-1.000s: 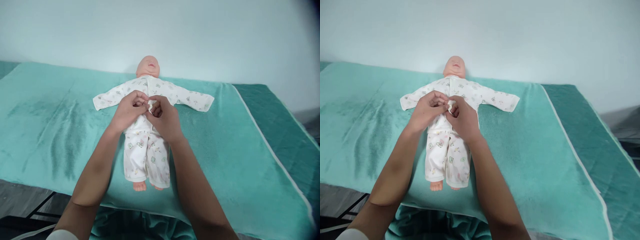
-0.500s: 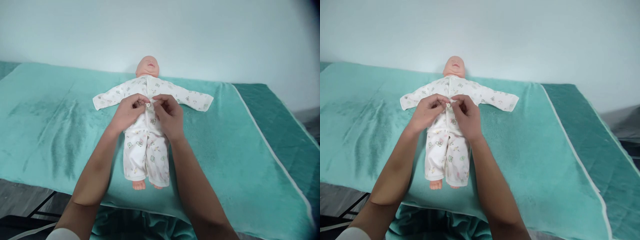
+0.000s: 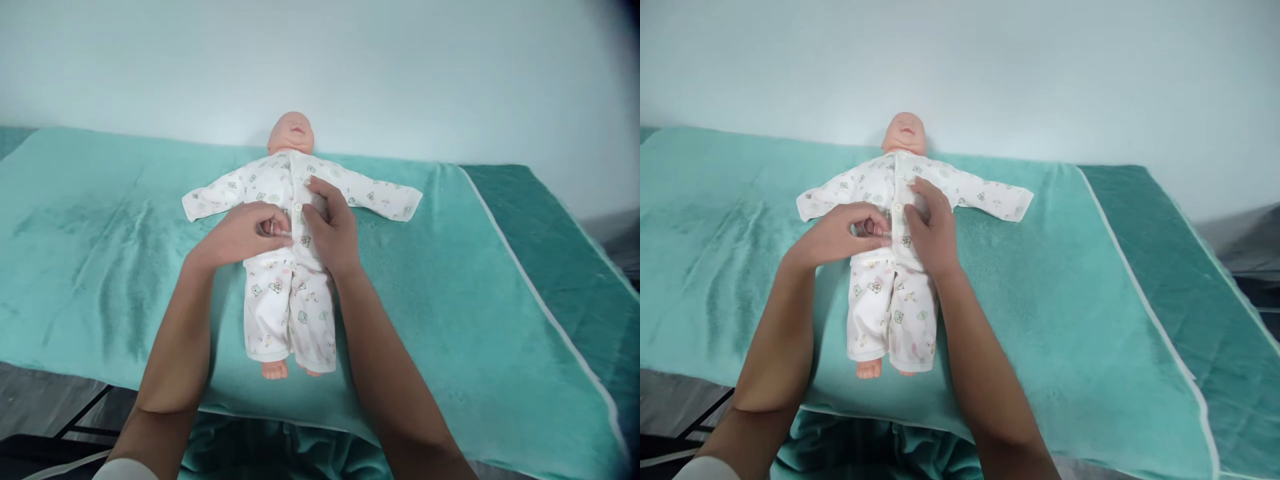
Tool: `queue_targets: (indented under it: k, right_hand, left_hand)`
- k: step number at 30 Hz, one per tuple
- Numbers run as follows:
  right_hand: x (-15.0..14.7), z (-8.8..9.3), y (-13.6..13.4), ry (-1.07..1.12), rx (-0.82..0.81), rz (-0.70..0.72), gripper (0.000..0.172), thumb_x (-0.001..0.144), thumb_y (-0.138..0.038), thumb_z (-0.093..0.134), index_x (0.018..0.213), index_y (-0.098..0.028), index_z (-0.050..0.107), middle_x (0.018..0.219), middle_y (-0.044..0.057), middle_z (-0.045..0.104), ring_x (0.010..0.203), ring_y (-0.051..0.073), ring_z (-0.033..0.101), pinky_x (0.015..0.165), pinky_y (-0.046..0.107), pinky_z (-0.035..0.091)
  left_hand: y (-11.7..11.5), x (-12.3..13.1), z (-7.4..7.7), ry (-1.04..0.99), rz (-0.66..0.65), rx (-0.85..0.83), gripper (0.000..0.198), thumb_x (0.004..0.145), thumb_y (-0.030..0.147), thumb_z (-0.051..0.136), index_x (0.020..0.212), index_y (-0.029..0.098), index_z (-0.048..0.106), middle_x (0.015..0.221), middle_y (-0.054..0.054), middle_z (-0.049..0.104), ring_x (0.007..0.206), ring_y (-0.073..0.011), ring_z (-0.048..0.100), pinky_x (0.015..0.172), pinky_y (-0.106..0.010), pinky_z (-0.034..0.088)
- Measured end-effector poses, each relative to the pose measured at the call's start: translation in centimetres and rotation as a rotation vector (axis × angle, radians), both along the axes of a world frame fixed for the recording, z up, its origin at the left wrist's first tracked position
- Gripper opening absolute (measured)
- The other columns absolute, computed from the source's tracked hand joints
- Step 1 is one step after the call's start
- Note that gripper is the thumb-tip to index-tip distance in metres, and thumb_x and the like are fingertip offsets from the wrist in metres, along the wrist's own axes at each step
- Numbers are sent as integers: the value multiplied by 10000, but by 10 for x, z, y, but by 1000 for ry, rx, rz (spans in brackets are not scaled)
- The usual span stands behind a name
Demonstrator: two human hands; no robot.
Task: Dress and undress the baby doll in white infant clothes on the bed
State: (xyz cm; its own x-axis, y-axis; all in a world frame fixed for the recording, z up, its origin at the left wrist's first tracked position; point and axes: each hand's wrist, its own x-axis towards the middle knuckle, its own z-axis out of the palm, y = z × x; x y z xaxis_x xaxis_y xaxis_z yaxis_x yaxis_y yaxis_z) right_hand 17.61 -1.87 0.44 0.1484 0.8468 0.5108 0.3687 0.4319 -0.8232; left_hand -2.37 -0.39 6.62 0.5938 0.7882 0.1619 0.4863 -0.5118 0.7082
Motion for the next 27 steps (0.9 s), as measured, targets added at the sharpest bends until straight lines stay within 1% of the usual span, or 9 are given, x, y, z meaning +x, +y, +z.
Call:
queue_targets:
  k: [4, 11, 16, 19, 20, 22, 24, 26, 27]
  right_hand:
    - [0, -4, 3, -35, -67, -29, 384, 953, -320, 571, 1333, -280, 603, 1594, 61, 512, 1518, 258, 433, 1288, 521, 333]
    - [1, -7, 3, -95, -77, -20, 428, 978, -423, 577, 1389, -305, 571, 1644, 58, 455, 1569, 264, 358, 1314, 563, 260]
    - [1, -7, 3, -89, -58, -18, 412, 992, -441, 586, 1384, -315, 574, 1638, 62, 454, 1568, 269, 359, 1311, 584, 259]
    - [0, -6, 2, -79, -45, -13, 410, 982, -428, 610, 1376, -320, 580, 1629, 55, 467, 1566, 265, 362, 1311, 590, 260]
    - [-1, -5, 1, -71, -42, -10, 411, 976, -421, 621, 1372, -319, 584, 1626, 55, 472, 1565, 263, 365, 1311, 586, 263]
    - [-2, -3, -1, -40, -35, -1, 406, 972, -414, 623, 1363, -312, 590, 1621, 57, 478, 1556, 259, 381, 1297, 570, 303]
    - [-2, -1, -3, 0, -29, 10, 384, 986, -417, 593, 1355, -308, 593, 1609, 61, 491, 1532, 253, 418, 1256, 544, 383]
    - [3, -3, -1, 20, -14, -4, 355, 1003, -415, 557, 1340, -311, 599, 1579, 63, 520, 1500, 243, 459, 1223, 518, 429]
    - [8, -6, 2, 14, 0, -28, 344, 1005, -409, 548, 1329, -310, 604, 1559, 65, 537, 1485, 239, 474, 1224, 516, 425]
  left_hand:
    - [-6, -4, 5, 222, -146, 108, 138, 800, 278, 736, 906, 230, 663, 971, -4, 669, 988, -200, 583, 830, -321, 454]
    - [-17, 0, 3, 320, -115, 186, 113, 777, 163, 607, 843, 233, 665, 940, -12, 619, 982, -213, 571, 793, -331, 448]
    - [-12, -12, 7, 158, -163, 2, 143, 710, 129, 631, 787, 241, 672, 890, 4, 633, 862, -174, 592, 738, -296, 467]
    - [-10, -19, 11, 58, -224, -164, 67, 790, 219, 680, 725, 232, 668, 840, -1, 637, 755, -143, 576, 697, -283, 469]
    - [-9, -20, 11, 23, -217, -195, 161, 827, 278, 691, 683, 221, 648, 799, -6, 626, 715, -136, 558, 675, -283, 460]
    - [-4, -21, 5, -75, -95, -197, 301, 888, 385, 677, 654, 207, 614, 729, -12, 597, 671, -134, 532, 647, -287, 444]
    - [7, -24, -9, -189, 172, -96, 260, 930, 398, 627, 749, 212, 636, 766, -22, 622, 718, -152, 562, 693, -299, 472]
    - [23, -31, -28, -224, 482, 77, 110, 928, 315, 601, 934, 229, 669, 956, -49, 682, 889, -197, 620, 855, -351, 518]
    - [31, -36, -38, -178, 615, 161, 131, 902, 256, 606, 1014, 233, 671, 1080, -73, 686, 1000, -229, 627, 952, -395, 512]
